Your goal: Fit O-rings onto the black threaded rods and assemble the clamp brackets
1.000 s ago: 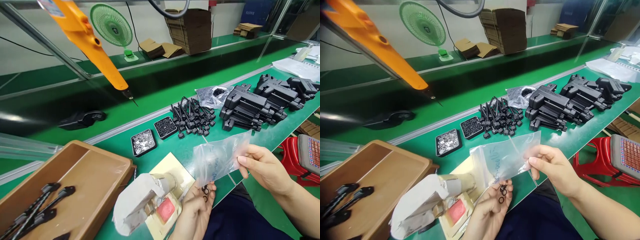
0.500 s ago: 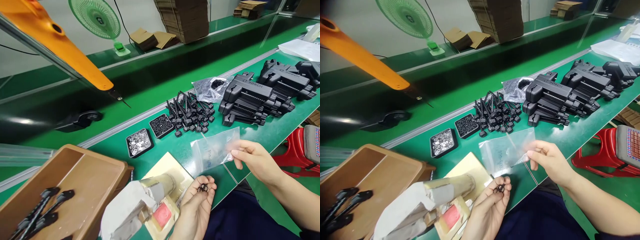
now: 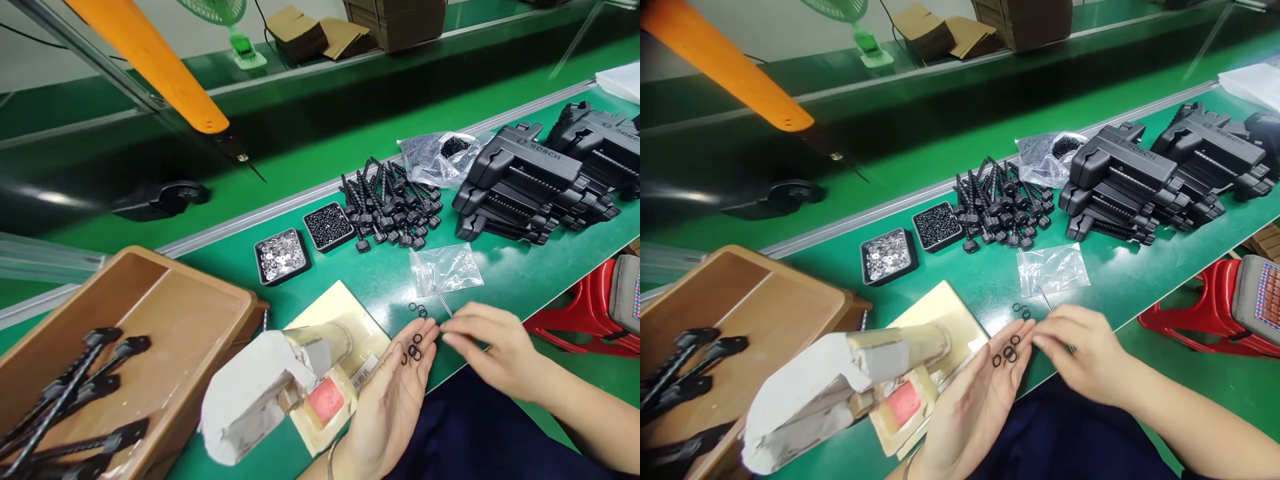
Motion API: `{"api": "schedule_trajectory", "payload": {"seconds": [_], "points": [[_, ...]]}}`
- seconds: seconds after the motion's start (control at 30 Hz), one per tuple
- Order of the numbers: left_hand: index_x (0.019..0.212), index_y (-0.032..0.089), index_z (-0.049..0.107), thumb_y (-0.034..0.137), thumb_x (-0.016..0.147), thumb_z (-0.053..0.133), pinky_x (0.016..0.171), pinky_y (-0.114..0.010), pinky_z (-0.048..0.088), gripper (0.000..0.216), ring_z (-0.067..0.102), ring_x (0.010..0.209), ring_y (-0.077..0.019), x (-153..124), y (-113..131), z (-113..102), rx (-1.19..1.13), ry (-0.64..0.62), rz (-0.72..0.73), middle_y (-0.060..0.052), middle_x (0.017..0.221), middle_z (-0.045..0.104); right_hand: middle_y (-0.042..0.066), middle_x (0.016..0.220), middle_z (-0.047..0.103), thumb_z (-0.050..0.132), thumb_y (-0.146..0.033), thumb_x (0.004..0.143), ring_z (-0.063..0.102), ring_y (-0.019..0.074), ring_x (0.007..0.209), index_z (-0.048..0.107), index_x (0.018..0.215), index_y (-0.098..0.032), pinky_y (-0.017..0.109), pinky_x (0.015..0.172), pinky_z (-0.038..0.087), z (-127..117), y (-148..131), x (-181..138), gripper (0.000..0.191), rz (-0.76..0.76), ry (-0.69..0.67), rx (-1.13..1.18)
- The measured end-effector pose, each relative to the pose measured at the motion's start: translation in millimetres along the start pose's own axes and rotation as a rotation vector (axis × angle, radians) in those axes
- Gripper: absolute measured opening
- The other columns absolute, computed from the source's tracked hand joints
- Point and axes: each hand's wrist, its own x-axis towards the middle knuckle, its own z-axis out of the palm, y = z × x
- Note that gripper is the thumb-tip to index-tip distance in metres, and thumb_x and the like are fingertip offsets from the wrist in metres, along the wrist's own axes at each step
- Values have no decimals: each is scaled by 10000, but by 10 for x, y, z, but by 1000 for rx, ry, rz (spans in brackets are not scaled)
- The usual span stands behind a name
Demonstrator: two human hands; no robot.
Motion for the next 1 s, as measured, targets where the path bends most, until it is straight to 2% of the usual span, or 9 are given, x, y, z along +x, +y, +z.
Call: {"api": "schedule_trajectory", "payload": {"seconds": [0.07,0.23,0.33,0.47,0.7,0.87,1.0], "points": [[1174,157,754,407,883,741,1093,-263,492,384,596,1283,-225,-4,-5,-5,-9,-8,5,-115,1281,716,46,947,685,566,-90,992,654,145,820,677,1080,-172,254,729,579,135,-83,-19,164,-7,-102,94],[1211,130,731,377,917,710,1000,-209,528,385,642,1109,-170,-5,0,-25,-21,-4,-15,-117,1224,724,59,1010,677,533,-119,1004,675,183,874,685,1099,-169,321,798,598,343,-94,-86,186,111,-162,70],[1197,101,731,354,907,726,1007,-227,534,385,646,1051,-166,-2,5,-11,-44,-27,-22,-117,1183,735,45,978,668,545,-112,994,671,162,857,677,1029,-175,284,787,588,313,-93,-98,150,123,-131,84],[1142,92,752,311,872,771,1069,-274,521,348,645,1106,-181,-12,1,20,-108,-52,-42,-104,1167,752,41,925,642,531,-85,989,650,132,801,656,1038,-170,234,727,563,233,-105,-112,158,130,-102,78],[1098,96,767,233,835,781,1040,-299,536,297,652,1084,-184,-88,-40,-24,-112,-40,-51,-110,1157,756,41,892,620,488,-81,985,631,148,760,645,958,-175,253,674,539,226,-182,-157,185,143,-180,27],[1090,126,783,187,786,782,1161,-338,431,311,609,1237,-234,-185,-43,-39,-6,-12,18,-116,1226,739,16,791,622,499,-128,991,599,126,663,609,927,-177,231,615,512,198,-180,-123,136,183,-150,25],[1149,222,773,301,720,861,1254,-428,280,445,506,1372,-300,-208,-68,-20,154,118,65,-92,1278,720,-16,676,561,545,-181,989,529,109,551,598,873,-174,223,530,460,149,-58,-135,129,245,-82,-2]]}}
